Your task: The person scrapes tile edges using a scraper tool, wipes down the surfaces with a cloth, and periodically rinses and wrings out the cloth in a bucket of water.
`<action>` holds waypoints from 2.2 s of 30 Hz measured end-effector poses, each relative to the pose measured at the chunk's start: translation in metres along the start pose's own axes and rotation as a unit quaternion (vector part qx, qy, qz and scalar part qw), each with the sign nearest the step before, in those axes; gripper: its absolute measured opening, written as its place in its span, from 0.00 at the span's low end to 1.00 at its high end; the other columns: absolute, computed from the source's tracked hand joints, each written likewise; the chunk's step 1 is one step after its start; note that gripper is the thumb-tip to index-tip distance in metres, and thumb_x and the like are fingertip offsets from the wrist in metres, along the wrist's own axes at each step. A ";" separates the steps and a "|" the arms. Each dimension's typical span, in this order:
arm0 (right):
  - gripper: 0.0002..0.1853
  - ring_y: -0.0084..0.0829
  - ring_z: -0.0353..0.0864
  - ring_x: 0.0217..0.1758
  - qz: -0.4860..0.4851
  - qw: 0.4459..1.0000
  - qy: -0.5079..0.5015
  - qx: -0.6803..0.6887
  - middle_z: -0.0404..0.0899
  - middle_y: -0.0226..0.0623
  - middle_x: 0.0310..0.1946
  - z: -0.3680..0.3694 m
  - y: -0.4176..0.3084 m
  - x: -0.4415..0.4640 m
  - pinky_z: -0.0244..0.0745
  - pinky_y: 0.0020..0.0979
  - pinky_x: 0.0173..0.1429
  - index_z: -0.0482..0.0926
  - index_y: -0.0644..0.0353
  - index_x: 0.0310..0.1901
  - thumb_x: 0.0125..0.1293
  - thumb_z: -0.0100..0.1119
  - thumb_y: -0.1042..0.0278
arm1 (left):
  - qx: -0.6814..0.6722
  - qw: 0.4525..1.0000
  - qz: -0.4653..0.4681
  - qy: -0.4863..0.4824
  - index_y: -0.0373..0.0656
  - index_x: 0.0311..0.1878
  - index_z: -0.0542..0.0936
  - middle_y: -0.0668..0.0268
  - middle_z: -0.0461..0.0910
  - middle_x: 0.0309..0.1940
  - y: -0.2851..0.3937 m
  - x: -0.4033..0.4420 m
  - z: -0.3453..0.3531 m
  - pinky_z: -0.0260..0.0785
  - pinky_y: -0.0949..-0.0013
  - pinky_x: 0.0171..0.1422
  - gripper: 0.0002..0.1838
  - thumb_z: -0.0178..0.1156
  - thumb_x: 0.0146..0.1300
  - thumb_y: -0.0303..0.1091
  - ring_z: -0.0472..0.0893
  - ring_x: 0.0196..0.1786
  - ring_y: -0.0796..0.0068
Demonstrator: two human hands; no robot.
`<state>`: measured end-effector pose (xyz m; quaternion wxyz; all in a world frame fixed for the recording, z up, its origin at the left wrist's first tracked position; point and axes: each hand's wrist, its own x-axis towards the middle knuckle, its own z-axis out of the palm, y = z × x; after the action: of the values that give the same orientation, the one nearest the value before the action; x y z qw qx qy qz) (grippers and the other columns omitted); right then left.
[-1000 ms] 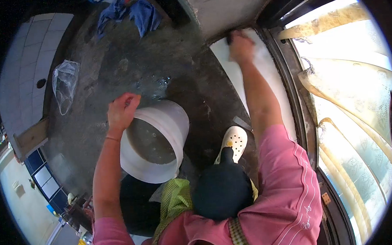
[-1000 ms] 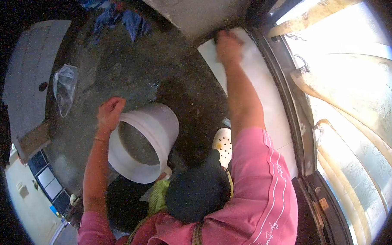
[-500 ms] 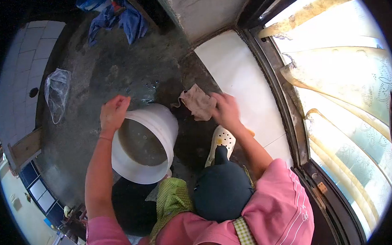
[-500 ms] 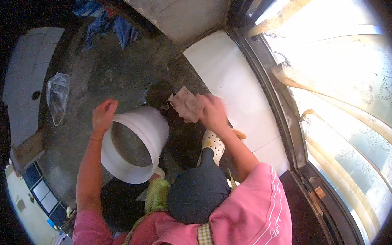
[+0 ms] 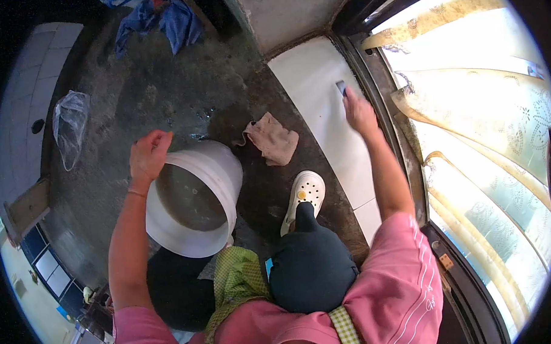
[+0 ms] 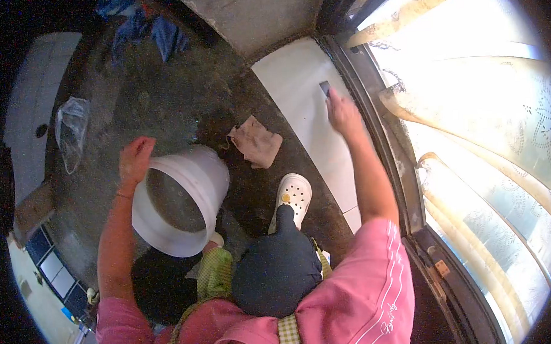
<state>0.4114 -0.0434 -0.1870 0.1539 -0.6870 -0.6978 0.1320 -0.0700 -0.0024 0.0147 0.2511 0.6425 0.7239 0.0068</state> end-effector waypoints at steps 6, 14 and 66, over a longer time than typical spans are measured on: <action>0.16 0.52 0.76 0.47 0.114 0.970 -0.211 -0.026 0.77 0.54 0.42 -0.014 0.004 0.099 0.72 0.49 0.48 0.71 0.45 0.54 0.65 0.44 0.61 | 0.001 1.000 0.012 0.009 0.44 0.35 0.81 0.57 0.81 0.28 -0.002 -0.001 0.000 0.71 0.62 0.38 0.16 0.57 0.58 0.47 0.81 0.35 0.56; 0.14 0.51 0.76 0.48 0.095 0.955 -0.266 -0.087 0.78 0.51 0.41 -0.037 0.010 0.085 0.73 0.47 0.50 0.71 0.53 0.49 0.65 0.43 0.62 | -0.027 0.999 -0.014 0.010 0.45 0.36 0.81 0.57 0.82 0.29 0.003 -0.002 0.001 0.71 0.63 0.40 0.16 0.57 0.58 0.47 0.82 0.36 0.57; 0.17 0.51 0.75 0.52 -0.099 0.907 -0.356 -0.201 0.75 0.52 0.49 -0.018 0.005 0.167 0.70 0.46 0.58 0.77 0.56 0.46 0.61 0.39 0.68 | -0.008 1.000 -0.003 -0.006 0.46 0.34 0.80 0.61 0.81 0.27 0.010 -0.004 -0.004 0.71 0.60 0.39 0.16 0.57 0.57 0.49 0.81 0.34 0.56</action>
<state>0.4211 0.1227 -0.1671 -0.2342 -0.5381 -0.7823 0.2089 -0.0618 -0.0029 0.0225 0.2606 0.6384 0.7242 0.0081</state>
